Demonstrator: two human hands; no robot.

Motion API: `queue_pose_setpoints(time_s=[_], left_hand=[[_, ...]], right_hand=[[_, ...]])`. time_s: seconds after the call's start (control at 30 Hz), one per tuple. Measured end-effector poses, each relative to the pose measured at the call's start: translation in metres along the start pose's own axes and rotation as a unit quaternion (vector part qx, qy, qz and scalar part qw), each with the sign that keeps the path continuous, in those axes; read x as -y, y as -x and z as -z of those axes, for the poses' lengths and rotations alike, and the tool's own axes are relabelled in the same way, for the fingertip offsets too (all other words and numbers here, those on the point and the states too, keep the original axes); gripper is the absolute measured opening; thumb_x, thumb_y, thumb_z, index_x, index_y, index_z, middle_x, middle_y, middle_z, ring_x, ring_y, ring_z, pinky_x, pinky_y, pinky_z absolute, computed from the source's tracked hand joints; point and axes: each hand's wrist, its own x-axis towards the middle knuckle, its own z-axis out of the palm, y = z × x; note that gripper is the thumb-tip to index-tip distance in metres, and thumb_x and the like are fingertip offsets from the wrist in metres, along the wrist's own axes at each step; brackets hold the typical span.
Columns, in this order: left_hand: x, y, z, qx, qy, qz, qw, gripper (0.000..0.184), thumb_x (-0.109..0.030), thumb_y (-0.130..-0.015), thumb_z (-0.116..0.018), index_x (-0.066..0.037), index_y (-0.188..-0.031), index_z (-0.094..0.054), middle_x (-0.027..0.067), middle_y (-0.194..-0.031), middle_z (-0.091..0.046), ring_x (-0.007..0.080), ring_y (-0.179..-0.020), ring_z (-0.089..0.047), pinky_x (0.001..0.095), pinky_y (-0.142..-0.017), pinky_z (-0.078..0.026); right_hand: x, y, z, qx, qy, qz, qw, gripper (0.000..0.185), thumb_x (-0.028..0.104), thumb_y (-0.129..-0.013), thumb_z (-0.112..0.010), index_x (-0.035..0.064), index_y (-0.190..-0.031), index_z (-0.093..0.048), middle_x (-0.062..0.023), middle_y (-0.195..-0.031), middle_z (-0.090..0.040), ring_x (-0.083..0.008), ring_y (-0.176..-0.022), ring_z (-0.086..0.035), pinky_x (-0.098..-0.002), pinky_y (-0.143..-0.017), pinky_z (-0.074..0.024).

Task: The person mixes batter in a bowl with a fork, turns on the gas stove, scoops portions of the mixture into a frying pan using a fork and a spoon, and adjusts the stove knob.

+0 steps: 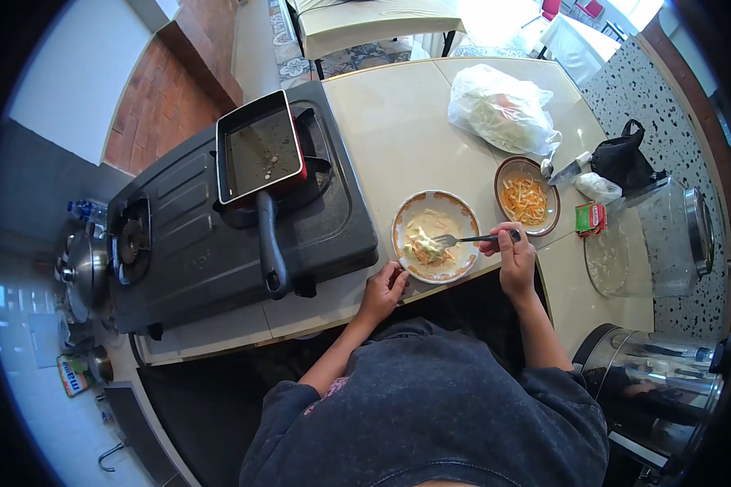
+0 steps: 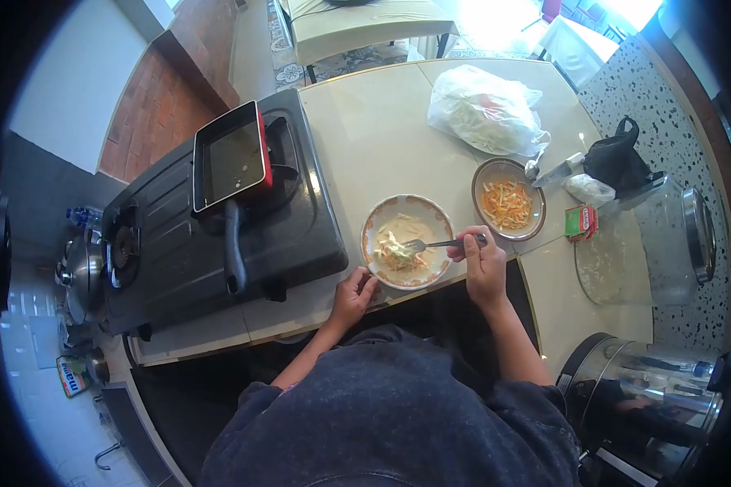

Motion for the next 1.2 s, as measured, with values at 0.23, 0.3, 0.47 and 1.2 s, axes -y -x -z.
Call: queue_pose_setpoints(time_s=[0.23, 0.3, 0.47, 1.2], left_hand=[[0.000, 0.001, -0.001, -0.006, 0.014, 0.000, 1.000, 0.013, -0.015, -0.087, -0.051, -0.002, -0.089, -0.051, 0.0072, -0.068, -0.060, 0.0126, -0.059, -0.059, 0.0257, -0.054, -0.046], [0.002, 0.000, -0.002, -0.004, 0.014, -0.007, 1.000, 0.013, -0.014, -0.087, -0.051, -0.002, -0.089, -0.051, 0.0071, -0.068, -0.060, 0.0123, -0.059, -0.059, 0.0256, -0.054, -0.046], [0.001, 0.001, 0.000, 0.001, 0.013, 0.000, 1.000, 0.012, -0.014, -0.087, -0.051, -0.002, -0.089, -0.051, 0.0065, -0.068, -0.060, 0.0115, -0.060, -0.058, 0.0250, -0.055, -0.047], [0.001, 0.001, 0.001, 0.005, 0.026, 0.002, 1.000, 0.012, -0.013, -0.087, -0.051, -0.002, -0.089, -0.051, 0.0068, -0.071, -0.059, 0.0110, -0.061, -0.058, 0.0251, -0.055, -0.047]], right_hand=[[0.002, 0.007, -0.003, 0.065, 0.065, 0.017, 0.996, 0.013, 0.010, -0.090, -0.043, -0.0006, -0.089, -0.050, -0.0103, -0.072, -0.062, -0.0187, -0.068, -0.065, -0.0264, -0.059, -0.0500], [-0.008, 0.007, -0.009, 0.075, 0.076, 0.042, 0.993, 0.012, 0.010, -0.090, -0.043, -0.0003, -0.089, -0.050, -0.0110, -0.072, -0.061, -0.0198, -0.070, -0.065, -0.0269, -0.059, -0.0500], [-0.013, 0.002, -0.010, 0.080, 0.158, 0.131, 0.975, 0.007, 0.008, -0.087, -0.048, 0.0019, -0.088, -0.052, -0.0129, -0.075, -0.061, -0.0249, -0.070, -0.063, -0.0322, -0.061, -0.0478], [0.025, 0.000, 0.007, 0.088, 0.206, 0.181, 0.958, 0.007, 0.009, -0.084, -0.052, 0.0030, -0.087, -0.054, -0.0131, -0.076, -0.060, -0.0308, -0.070, -0.058, -0.0360, -0.061, -0.0457]])
